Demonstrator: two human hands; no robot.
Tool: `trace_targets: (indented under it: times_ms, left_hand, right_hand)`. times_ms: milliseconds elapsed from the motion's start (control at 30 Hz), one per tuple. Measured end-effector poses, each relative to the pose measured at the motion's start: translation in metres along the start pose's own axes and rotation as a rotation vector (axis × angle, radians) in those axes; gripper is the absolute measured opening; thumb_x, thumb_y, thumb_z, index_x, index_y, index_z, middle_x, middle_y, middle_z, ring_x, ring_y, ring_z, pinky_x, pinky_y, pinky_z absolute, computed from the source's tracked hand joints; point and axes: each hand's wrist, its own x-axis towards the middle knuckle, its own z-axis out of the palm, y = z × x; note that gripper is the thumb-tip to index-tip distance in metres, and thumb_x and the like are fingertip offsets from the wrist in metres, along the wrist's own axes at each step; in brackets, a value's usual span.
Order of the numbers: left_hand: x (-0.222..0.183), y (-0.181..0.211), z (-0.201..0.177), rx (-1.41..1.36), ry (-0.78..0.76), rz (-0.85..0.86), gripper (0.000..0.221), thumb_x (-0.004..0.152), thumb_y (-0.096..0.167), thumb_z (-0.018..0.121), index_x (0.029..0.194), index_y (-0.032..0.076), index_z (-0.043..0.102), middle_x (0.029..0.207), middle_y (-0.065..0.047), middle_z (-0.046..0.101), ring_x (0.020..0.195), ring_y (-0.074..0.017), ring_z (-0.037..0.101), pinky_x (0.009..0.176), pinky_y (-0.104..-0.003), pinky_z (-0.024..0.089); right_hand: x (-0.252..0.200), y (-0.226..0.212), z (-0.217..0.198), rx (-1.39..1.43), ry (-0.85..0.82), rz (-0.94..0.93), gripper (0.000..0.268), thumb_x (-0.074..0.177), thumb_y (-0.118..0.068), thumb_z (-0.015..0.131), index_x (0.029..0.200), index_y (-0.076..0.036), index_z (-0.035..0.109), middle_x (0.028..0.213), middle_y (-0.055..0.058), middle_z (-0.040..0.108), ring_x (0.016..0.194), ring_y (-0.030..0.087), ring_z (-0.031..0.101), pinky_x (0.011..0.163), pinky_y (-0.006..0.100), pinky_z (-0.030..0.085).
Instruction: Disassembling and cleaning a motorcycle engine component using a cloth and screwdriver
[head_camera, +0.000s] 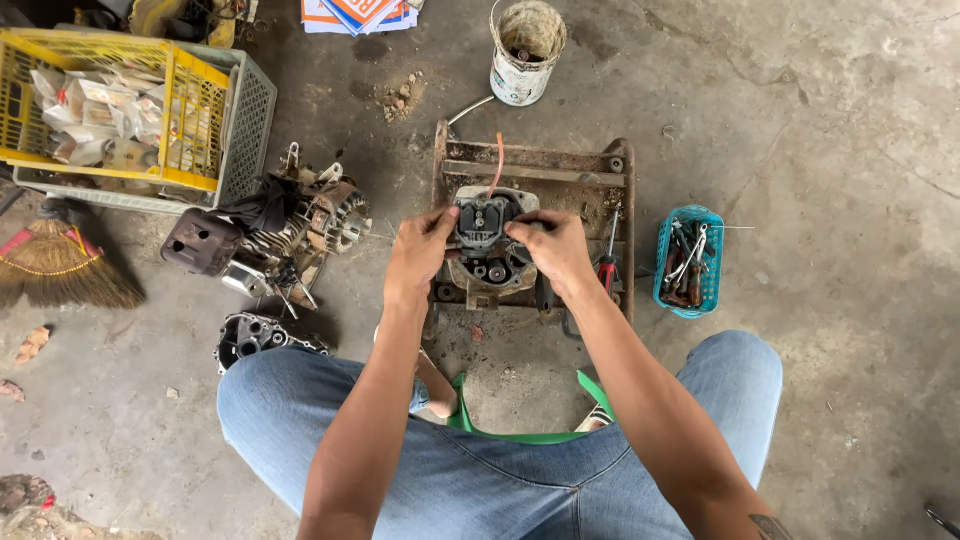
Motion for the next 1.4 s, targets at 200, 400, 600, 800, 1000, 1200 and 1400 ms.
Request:
trace_targets:
  times_ms: [200,400,600,800,1000,1200,1400]
  left_hand:
    - [-0.005,0.0,0.0,0.032,0.034,-0.002,0.033,0.094,0.029,0.073,0.117,0.006,0.075,0.112,-0.03,0.07,0.097,-0.0376,0.072,0.072,-0.042,0.066]
    - [0.001,-0.02,-0.003,0.085,0.045,-0.022,0.03,0.094,0.027,0.071,0.117,0.009,0.076,0.112,-0.027,0.071,0.098,-0.037,0.072,0.072,-0.041,0.066]
    - [-0.016,-0.003,-0.007,0.258,0.034,-0.069,0.031,0.093,0.037,0.069,0.116,0.02,0.078,0.109,-0.016,0.075,0.109,-0.0333,0.07,0.086,-0.051,0.058]
    - [0.011,-0.038,-0.011,-0.008,0.027,-0.072,0.03,0.094,0.021,0.073,0.119,0.002,0.074,0.105,-0.027,0.072,0.09,-0.0321,0.073,0.073,-0.042,0.066]
    - [0.004,-0.022,-0.008,0.003,0.042,-0.063,0.032,0.092,0.024,0.074,0.116,0.003,0.074,0.097,-0.028,0.073,0.084,-0.0314,0.074,0.067,-0.042,0.068]
    - [0.004,-0.02,-0.009,-0.049,0.046,-0.07,0.034,0.093,0.023,0.072,0.118,-0.001,0.073,0.096,-0.026,0.073,0.08,-0.0271,0.071,0.068,-0.042,0.066]
    - [-0.009,-0.001,-0.013,-0.005,0.033,-0.092,0.036,0.095,0.024,0.07,0.122,0.0,0.072,0.104,-0.026,0.073,0.09,-0.03,0.073,0.073,-0.042,0.065]
  right_hand:
    - [-0.006,0.009,0.003,-0.008,-0.011,0.003,0.017,0.071,-0.013,0.083,0.086,-0.006,0.081,0.077,0.017,0.071,0.078,0.02,0.067,0.069,0.031,0.052]
    - [-0.019,0.005,0.003,-0.006,-0.042,0.015,0.019,0.073,-0.011,0.086,0.089,-0.001,0.08,0.08,0.019,0.071,0.08,0.023,0.068,0.072,0.033,0.054]
    - [-0.019,-0.002,0.004,-0.096,-0.057,0.041,0.018,0.076,-0.013,0.085,0.091,-0.003,0.081,0.082,0.019,0.072,0.08,0.026,0.07,0.072,0.035,0.055]
    - [-0.027,-0.016,0.004,-0.14,-0.057,0.031,0.017,0.076,-0.013,0.083,0.089,-0.002,0.081,0.083,0.02,0.072,0.084,0.03,0.071,0.072,0.038,0.056]
    - [-0.023,-0.01,0.004,-0.142,-0.057,0.053,0.019,0.079,-0.014,0.083,0.093,-0.002,0.081,0.085,0.021,0.071,0.083,0.03,0.07,0.073,0.037,0.056]
    - [-0.029,-0.023,0.007,-0.173,-0.046,0.042,0.02,0.081,-0.018,0.083,0.094,-0.003,0.081,0.086,0.021,0.073,0.086,0.029,0.072,0.071,0.038,0.056]
    - [-0.028,-0.012,0.007,-0.182,-0.057,0.026,0.024,0.081,-0.022,0.086,0.095,-0.004,0.081,0.087,0.019,0.074,0.088,0.028,0.072,0.075,0.037,0.056]
